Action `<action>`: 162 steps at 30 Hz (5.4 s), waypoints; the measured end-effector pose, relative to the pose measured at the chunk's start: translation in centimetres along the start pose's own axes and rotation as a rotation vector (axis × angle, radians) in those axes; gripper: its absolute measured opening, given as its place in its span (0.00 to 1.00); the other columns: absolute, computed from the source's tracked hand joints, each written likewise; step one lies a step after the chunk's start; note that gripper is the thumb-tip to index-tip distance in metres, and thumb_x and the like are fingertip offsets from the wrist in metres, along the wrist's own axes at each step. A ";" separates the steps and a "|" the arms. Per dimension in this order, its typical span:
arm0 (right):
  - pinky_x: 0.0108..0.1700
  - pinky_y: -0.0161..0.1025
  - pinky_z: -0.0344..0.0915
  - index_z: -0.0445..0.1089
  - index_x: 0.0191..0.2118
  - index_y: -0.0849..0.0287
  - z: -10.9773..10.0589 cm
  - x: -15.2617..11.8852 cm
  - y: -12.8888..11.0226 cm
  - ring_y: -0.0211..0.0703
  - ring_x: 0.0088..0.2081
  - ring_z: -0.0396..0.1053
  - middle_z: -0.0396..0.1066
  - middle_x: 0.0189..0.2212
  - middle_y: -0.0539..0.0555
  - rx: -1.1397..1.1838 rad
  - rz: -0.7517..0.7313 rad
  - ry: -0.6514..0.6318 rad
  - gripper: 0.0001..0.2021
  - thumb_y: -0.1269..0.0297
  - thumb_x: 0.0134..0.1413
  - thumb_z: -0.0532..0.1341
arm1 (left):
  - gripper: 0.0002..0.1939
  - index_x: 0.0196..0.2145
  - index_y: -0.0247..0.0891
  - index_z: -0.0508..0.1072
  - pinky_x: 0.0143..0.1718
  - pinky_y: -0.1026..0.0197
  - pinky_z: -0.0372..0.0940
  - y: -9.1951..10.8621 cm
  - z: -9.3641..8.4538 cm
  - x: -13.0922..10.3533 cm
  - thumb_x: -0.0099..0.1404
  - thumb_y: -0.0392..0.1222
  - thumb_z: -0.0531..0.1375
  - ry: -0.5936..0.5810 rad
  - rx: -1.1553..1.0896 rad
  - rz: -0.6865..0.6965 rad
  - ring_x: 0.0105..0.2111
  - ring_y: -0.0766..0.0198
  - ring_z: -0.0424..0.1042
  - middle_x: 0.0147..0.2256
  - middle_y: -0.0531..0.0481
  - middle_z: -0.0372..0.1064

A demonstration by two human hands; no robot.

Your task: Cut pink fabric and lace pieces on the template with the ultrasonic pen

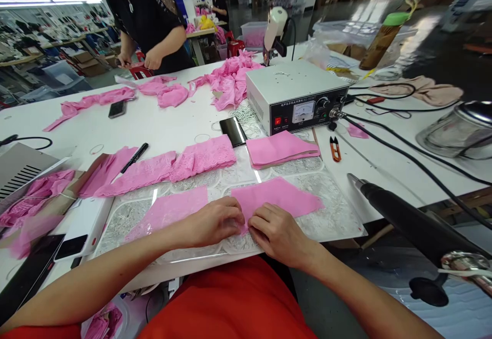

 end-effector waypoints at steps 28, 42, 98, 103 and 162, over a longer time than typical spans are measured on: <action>0.33 0.39 0.63 0.68 0.33 0.60 -0.4 0.1 0.0 0.42 0.32 0.65 0.69 0.28 0.54 -0.068 0.126 0.041 0.01 0.72 0.55 0.60 | 0.06 0.31 0.36 0.72 0.32 0.67 0.63 -0.1 -0.1 -1.7 0.64 0.31 0.57 0.343 -0.173 0.008 0.30 0.68 0.67 0.31 0.51 0.68; 0.34 0.38 0.70 0.72 0.37 0.58 -5.2 -2.8 6.4 0.43 0.35 0.72 0.74 0.33 0.54 -0.472 0.270 0.116 0.07 0.70 0.59 0.56 | 0.08 0.25 0.35 0.71 0.29 0.67 0.56 -2.1 0.1 -1.9 0.54 0.25 0.56 0.347 -0.477 -0.063 0.26 0.70 0.61 0.27 0.53 0.64; 0.32 0.36 0.67 0.69 0.39 0.57 5.9 9.7 -1.7 0.38 0.31 0.69 0.72 0.35 0.53 0.112 0.156 -0.418 0.08 0.72 0.53 0.60 | 0.17 0.42 0.38 0.75 0.24 0.65 0.63 -12.0 -2.3 -18.8 0.57 0.47 0.57 0.702 -0.496 -0.694 0.24 0.65 0.68 0.27 0.52 0.68; 0.32 0.35 0.69 0.72 0.36 0.57 6.0 10.8 -1.2 0.38 0.31 0.71 0.74 0.32 0.53 0.161 0.104 -0.327 0.09 0.74 0.58 0.55 | 0.19 0.43 0.37 0.72 0.20 0.65 0.63 -13.1 -3.1 -18.4 0.55 0.47 0.58 0.707 -0.683 -0.706 0.20 0.67 0.68 0.28 0.53 0.67; 0.41 0.41 0.62 0.72 0.45 0.60 8.9 13.6 1.4 0.45 0.39 0.67 0.70 0.36 0.56 0.230 0.350 -0.469 0.15 0.71 0.50 0.62 | 0.20 0.62 0.42 0.63 0.59 0.43 0.61 -10.4 -0.6 -17.6 0.75 0.43 0.48 0.450 0.707 -0.093 0.62 0.50 0.59 0.62 0.44 0.60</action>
Point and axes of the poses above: each hand's wrist, its own x-axis towards the middle knuckle, its own z-axis out of the palm, y = z × x, the point moved 6 cm from there along x, towards the middle knuckle
